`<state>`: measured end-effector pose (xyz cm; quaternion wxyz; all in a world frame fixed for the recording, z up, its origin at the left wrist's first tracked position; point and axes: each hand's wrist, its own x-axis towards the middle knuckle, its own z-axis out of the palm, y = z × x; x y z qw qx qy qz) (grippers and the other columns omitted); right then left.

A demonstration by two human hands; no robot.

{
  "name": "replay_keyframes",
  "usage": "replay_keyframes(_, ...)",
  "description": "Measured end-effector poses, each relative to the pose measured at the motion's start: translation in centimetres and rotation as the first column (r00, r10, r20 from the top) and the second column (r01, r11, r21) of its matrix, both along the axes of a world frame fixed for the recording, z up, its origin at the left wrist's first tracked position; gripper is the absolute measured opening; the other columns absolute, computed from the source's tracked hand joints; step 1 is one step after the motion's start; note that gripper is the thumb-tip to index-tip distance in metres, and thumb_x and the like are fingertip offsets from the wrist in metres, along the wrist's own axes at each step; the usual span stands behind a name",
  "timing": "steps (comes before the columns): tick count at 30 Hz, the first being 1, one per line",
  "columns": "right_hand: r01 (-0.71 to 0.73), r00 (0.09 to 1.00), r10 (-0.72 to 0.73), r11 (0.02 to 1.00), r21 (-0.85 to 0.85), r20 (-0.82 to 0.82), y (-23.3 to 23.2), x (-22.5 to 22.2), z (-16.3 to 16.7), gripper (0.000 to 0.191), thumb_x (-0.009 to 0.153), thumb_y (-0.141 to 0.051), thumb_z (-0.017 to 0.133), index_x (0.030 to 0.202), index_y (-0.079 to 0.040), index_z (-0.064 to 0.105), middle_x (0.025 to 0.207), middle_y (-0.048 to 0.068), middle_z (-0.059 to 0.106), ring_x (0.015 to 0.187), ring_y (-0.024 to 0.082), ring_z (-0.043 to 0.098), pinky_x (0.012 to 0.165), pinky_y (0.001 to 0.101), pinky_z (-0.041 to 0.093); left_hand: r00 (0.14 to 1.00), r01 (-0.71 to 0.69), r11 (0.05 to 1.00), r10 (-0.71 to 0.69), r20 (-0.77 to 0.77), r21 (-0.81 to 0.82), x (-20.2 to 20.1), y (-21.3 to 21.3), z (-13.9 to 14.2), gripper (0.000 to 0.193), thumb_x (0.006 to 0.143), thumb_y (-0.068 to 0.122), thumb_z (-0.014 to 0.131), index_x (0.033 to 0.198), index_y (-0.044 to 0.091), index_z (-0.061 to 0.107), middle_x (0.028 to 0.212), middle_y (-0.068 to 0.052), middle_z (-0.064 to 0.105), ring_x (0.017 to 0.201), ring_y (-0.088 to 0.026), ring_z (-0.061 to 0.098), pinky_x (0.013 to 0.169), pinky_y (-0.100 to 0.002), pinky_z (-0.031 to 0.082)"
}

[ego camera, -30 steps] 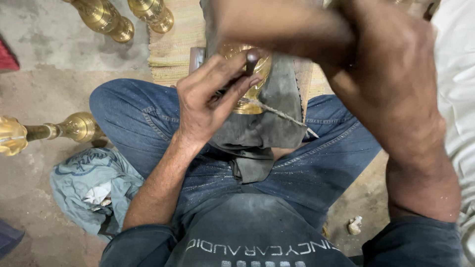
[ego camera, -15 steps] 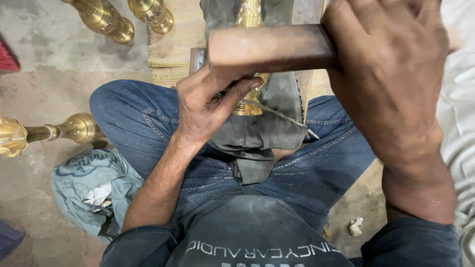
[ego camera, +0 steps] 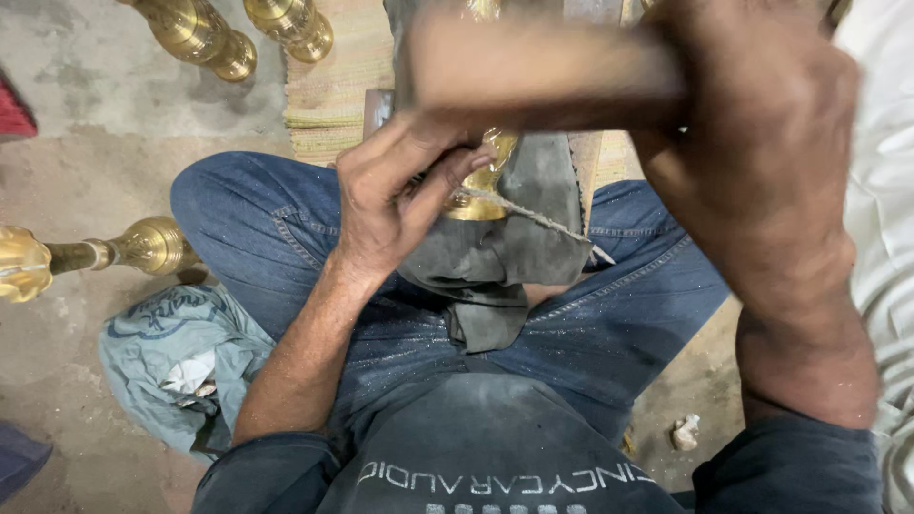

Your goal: The person sits cross-legged on the floor with a brass vase held against a sandbag on their lap. They hold a punch against the vase's engraved surface and strike it with a wooden mallet, repositioning the punch repeatedly to work the decorative pattern around the vase.

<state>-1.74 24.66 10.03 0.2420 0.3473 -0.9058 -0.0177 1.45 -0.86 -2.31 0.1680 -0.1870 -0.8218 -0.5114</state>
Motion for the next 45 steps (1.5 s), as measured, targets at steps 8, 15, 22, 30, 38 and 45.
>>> replay_keyframes(8,-0.005,1.000,0.005,1.000,-0.017,-0.010,0.1,0.1,-0.2,0.028,0.089,0.002,0.074,0.111,-0.004,0.058,0.109,0.012,0.064,0.105,0.033,0.065,0.091,0.0421,0.050,0.997,0.005,1.000,-0.006,-0.083,-0.011,0.3,-0.1,0.8,0.024,0.097,0.007,0.086,0.119,0.008,0.075,0.104,-0.005,0.074,0.088,-0.013,0.074,0.073,-0.028,0.060)
replay_keyframes(15,0.008,1.000,-0.009,0.999,-0.036,-0.011,0.7,0.2,-0.4,0.028,0.089,0.003,0.072,0.111,-0.004,0.057,0.108,0.012,0.063,0.104,0.032,0.064,0.091,0.0419,0.050,0.995,0.026,1.000,-0.026,-0.093,-0.006,0.5,0.8,1.1,0.029,0.098,0.007,0.083,0.125,0.005,0.072,0.111,-0.007,0.077,0.099,-0.016,0.077,0.083,-0.028,0.065)
replay_keyframes(22,0.021,1.000,-0.022,0.998,-0.066,-0.017,1.4,0.1,-0.6,0.027,0.089,0.003,0.071,0.111,-0.004,0.056,0.108,0.011,0.062,0.104,0.032,0.063,0.090,0.0417,0.049,0.994,-0.070,0.998,0.069,-0.091,-0.007,0.8,1.5,1.0,0.034,0.100,0.004,0.084,0.130,0.007,0.068,0.116,-0.007,0.076,0.098,-0.016,0.078,0.080,-0.025,0.066)
replay_keyframes(30,0.002,0.998,0.007,0.991,-0.132,0.067,1.3,-0.1,-1.4,0.027,0.089,0.003,0.070,0.110,-0.004,0.056,0.107,0.011,0.060,0.103,0.032,0.061,0.089,0.0415,0.048,0.990,-0.026,0.999,0.020,-0.137,-0.047,0.6,1.4,1.2,0.037,0.100,0.005,0.084,0.133,0.009,0.067,0.111,-0.004,0.075,0.098,-0.014,0.077,0.077,-0.024,0.065)
replay_keyframes(38,0.018,0.996,-0.007,0.992,-0.122,0.090,1.9,0.3,-2.1,0.026,0.089,0.004,0.069,0.110,-0.004,0.055,0.107,0.011,0.058,0.102,0.031,0.060,0.088,0.0413,0.047,0.992,-0.015,0.997,0.005,-0.123,-0.075,0.5,1.2,1.4,0.034,0.099,0.007,0.084,0.129,0.012,0.070,0.110,-0.004,0.075,0.096,-0.013,0.076,0.080,-0.026,0.065)
replay_keyframes(45,0.054,0.991,-0.042,0.994,-0.094,0.125,2.1,0.6,-2.7,0.025,0.089,0.004,0.070,0.107,-0.005,0.055,0.103,0.011,0.057,0.098,0.031,0.059,0.086,0.0412,0.046,0.990,0.028,0.999,-0.033,-0.134,-0.042,0.2,1.1,1.6,0.032,0.103,0.008,0.081,0.131,0.015,0.068,0.115,-0.004,0.074,0.100,-0.013,0.076,0.083,-0.025,0.066)
